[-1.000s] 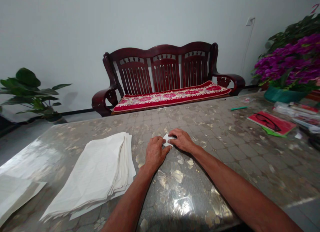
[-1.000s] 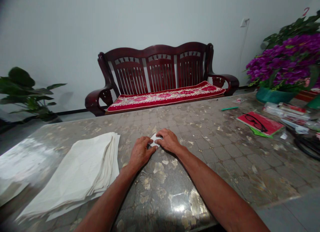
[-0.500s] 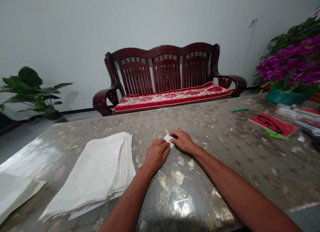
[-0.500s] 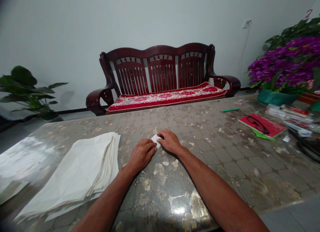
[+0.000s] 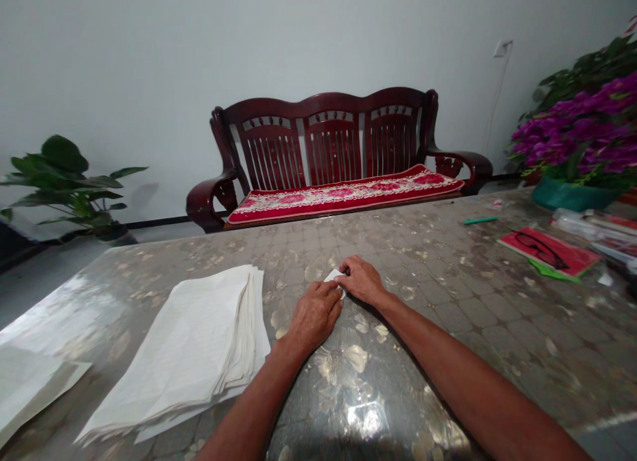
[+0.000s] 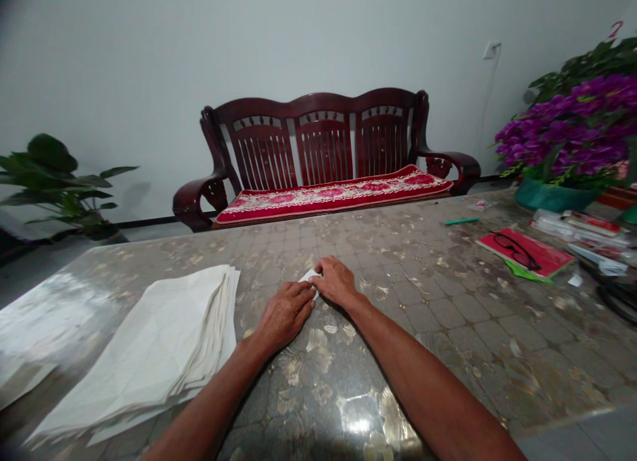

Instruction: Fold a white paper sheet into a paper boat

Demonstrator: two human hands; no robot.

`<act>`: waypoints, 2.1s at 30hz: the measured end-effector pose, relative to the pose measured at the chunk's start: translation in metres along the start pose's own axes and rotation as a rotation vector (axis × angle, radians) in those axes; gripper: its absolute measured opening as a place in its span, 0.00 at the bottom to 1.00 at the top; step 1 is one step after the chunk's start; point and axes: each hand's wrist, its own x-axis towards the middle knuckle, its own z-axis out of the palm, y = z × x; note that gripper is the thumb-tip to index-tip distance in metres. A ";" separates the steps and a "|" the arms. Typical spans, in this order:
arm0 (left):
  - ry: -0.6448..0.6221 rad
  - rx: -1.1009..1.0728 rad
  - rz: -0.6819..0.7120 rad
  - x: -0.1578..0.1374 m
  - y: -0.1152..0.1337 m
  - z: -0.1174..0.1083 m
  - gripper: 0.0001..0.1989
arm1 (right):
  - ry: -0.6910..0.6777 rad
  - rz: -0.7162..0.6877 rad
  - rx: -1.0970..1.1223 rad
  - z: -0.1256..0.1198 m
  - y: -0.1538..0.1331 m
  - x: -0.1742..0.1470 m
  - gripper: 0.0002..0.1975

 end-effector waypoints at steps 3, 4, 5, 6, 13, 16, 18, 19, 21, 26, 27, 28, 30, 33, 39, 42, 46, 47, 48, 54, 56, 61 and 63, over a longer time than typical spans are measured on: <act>-0.012 0.004 0.019 -0.003 0.003 0.002 0.15 | 0.018 0.046 -0.038 -0.001 -0.002 0.001 0.09; -0.017 0.011 0.020 -0.005 0.003 0.003 0.16 | 0.021 0.061 -0.057 -0.001 -0.003 0.002 0.09; -0.022 0.021 0.016 -0.006 0.003 0.004 0.17 | 0.024 0.072 -0.077 -0.001 -0.005 0.003 0.09; -0.030 0.032 0.008 -0.008 0.004 0.005 0.18 | 0.024 0.083 -0.099 -0.001 -0.006 0.005 0.09; -0.075 0.070 -0.082 -0.014 0.007 0.006 0.24 | -0.007 0.128 -0.210 0.004 -0.014 0.028 0.12; -0.073 0.060 -0.086 -0.014 0.008 0.005 0.24 | 0.006 0.101 -0.220 0.005 -0.009 0.030 0.15; -0.062 0.054 -0.089 -0.014 0.008 0.004 0.24 | -0.002 0.054 -0.188 0.003 -0.001 0.026 0.14; -0.058 0.052 -0.089 -0.014 0.008 0.004 0.24 | -0.011 0.018 -0.158 0.001 0.004 0.023 0.13; -0.058 0.052 -0.090 -0.014 0.009 0.003 0.24 | -0.014 -0.079 -0.092 -0.002 0.014 0.015 0.10; -0.064 0.044 -0.095 -0.014 0.009 0.002 0.24 | -0.014 -0.279 0.008 -0.008 0.036 -0.002 0.07; -0.061 0.040 -0.095 -0.014 0.009 0.002 0.24 | -0.018 -0.299 0.030 -0.009 0.039 -0.003 0.08; -0.058 0.036 -0.096 -0.014 0.008 0.002 0.24 | -0.022 -0.312 0.054 -0.009 0.042 -0.003 0.08; -0.056 0.031 -0.096 -0.014 0.008 0.003 0.23 | -0.036 -0.308 0.104 -0.010 0.044 -0.001 0.09; -0.051 0.028 -0.096 -0.014 0.008 0.003 0.23 | -0.050 -0.210 0.122 -0.010 0.041 0.005 0.08; -0.060 0.027 -0.096 -0.014 0.009 0.001 0.24 | 0.008 0.019 -0.122 -0.004 0.012 0.017 0.09; -0.081 0.032 -0.102 -0.013 0.010 0.000 0.24 | 0.010 0.038 -0.196 -0.003 0.000 0.024 0.09; -0.061 0.028 -0.100 -0.014 0.009 0.001 0.24 | -0.033 0.062 -0.179 -0.004 -0.001 0.031 0.12; -0.056 0.029 -0.099 -0.014 0.009 0.001 0.24 | -0.045 0.059 -0.153 -0.005 0.000 0.031 0.14; -0.052 0.031 -0.098 -0.014 0.009 0.001 0.24 | -0.055 0.056 -0.129 -0.005 0.001 0.030 0.17; -0.065 0.067 -0.082 -0.013 0.011 0.001 0.24 | 0.041 0.012 -0.204 0.003 0.000 0.015 0.23; -0.081 0.088 -0.073 -0.014 0.009 0.001 0.25 | 0.058 -0.009 -0.225 0.006 -0.001 0.012 0.22; -0.134 0.118 0.004 -0.025 0.003 0.001 0.27 | 0.039 -0.033 -0.239 0.006 0.001 0.013 0.21; -0.142 0.121 0.029 -0.029 0.002 0.001 0.27 | 0.024 -0.048 -0.251 0.004 0.002 0.014 0.21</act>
